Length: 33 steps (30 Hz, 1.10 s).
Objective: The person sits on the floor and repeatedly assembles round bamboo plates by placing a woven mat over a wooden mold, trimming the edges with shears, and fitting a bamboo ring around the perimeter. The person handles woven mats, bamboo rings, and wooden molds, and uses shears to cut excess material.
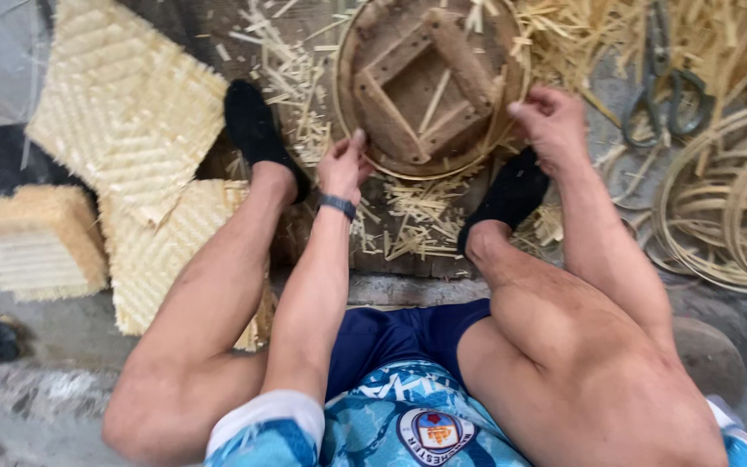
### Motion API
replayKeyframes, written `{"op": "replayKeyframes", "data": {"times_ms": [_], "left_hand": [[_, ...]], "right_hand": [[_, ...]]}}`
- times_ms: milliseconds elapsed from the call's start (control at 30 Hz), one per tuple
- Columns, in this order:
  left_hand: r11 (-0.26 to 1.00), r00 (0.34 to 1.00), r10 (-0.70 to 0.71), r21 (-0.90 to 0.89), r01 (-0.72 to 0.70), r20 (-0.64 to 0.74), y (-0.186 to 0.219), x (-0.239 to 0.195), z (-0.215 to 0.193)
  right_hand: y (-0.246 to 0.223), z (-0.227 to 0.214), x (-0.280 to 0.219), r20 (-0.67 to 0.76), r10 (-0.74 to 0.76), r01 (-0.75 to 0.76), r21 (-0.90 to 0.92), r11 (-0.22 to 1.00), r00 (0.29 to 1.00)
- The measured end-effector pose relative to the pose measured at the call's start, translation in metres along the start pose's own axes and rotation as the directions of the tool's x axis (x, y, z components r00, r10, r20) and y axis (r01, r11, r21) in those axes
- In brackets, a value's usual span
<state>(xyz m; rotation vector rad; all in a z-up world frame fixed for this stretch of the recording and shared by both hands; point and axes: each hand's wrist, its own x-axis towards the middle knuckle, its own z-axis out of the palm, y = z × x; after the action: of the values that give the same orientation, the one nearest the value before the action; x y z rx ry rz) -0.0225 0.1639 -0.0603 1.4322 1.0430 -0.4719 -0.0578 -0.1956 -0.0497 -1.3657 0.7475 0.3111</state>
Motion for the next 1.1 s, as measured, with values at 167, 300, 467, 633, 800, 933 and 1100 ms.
{"op": "replayKeyframes", "data": {"times_ms": [167, 300, 467, 633, 800, 933, 1100], "left_hand": [[0.969, 0.978, -0.164, -0.164, 0.185, 0.131, -0.040, -0.029, 0.009], [0.958, 0.976, -0.154, -0.219, 0.185, 0.153, -0.058, -0.027, -0.001], [0.929, 0.929, -0.243, -0.207, 0.305, 0.279, -0.031, -0.022, 0.000], [0.929, 0.940, 0.195, 0.254, -0.268, 0.280, 0.053, -0.061, -0.006], [0.139, 0.493, 0.737, 0.609, -0.781, 0.463, 0.154, -0.145, 0.002], [0.029, 0.187, 0.828, 0.294, -0.955, 0.528, 0.178, -0.191, 0.045], [0.254, 0.337, 0.795, 0.228, -0.940, 0.505, 0.171, -0.172, 0.066]], "right_hand": [[0.035, 0.004, 0.005, -0.074, 0.129, -0.119, 0.130, 0.984, 0.989], [0.050, 0.005, 0.006, -0.093, 0.126, -0.115, 0.117, 0.987, 0.988], [0.007, 0.010, -0.002, -0.121, -0.018, 0.011, -0.057, 0.998, 0.992], [-0.068, 0.043, -0.034, -0.137, -0.463, 0.399, -0.336, 0.853, 0.876], [-0.140, 0.093, -0.061, 0.257, -0.322, 0.291, 0.152, 0.945, 0.911], [-0.152, 0.108, -0.076, 0.280, -0.237, 0.017, 0.613, 0.790, 0.930], [-0.118, 0.052, -0.090, 0.194, -0.205, -0.016, 0.763, 0.647, 0.959]]}}
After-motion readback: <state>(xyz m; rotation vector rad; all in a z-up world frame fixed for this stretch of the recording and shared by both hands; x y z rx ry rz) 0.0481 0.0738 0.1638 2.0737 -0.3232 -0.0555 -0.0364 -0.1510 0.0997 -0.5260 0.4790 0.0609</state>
